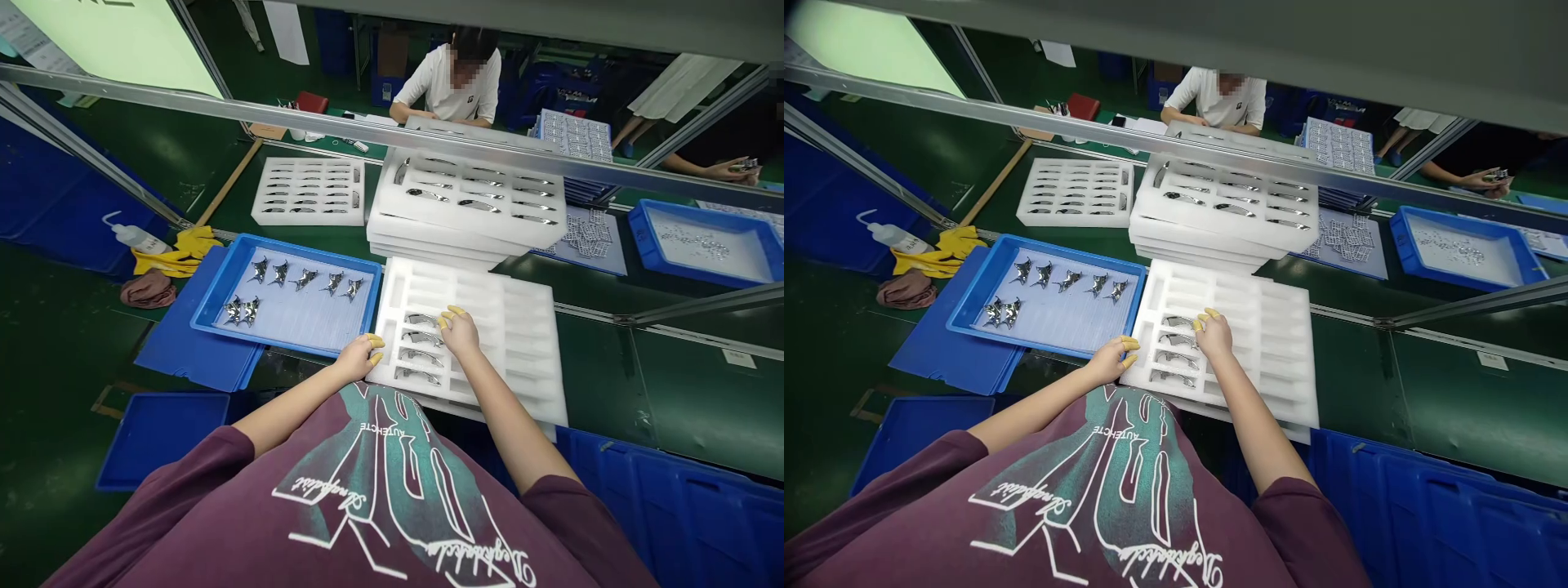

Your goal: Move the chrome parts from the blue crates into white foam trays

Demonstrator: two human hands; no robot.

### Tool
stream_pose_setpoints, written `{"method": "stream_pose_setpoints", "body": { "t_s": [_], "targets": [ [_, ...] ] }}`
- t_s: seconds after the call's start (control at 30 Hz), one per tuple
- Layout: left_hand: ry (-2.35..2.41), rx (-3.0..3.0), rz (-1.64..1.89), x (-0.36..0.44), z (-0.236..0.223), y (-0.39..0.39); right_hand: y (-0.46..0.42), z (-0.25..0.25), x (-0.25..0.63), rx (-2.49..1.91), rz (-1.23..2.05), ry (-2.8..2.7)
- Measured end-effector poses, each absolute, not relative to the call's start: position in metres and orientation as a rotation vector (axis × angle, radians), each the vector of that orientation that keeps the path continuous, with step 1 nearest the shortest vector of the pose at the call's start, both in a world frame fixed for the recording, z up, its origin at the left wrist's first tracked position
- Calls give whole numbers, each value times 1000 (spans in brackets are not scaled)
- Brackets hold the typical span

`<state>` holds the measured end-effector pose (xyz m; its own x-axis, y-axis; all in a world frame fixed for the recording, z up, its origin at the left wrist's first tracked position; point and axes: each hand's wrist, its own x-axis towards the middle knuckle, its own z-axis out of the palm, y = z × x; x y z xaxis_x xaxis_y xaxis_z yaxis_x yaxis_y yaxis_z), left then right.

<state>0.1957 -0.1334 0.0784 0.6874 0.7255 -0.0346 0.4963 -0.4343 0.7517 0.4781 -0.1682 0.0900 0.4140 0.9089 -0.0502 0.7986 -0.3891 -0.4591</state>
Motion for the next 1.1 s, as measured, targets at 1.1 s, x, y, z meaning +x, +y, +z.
{"method": "stream_pose_setpoints", "body": {
  "t_s": [1.1],
  "targets": [
    [964, 1975, 253, 197, 83, -123, -214, 89, 449, -2492, 575, -1047]
  ]
}}
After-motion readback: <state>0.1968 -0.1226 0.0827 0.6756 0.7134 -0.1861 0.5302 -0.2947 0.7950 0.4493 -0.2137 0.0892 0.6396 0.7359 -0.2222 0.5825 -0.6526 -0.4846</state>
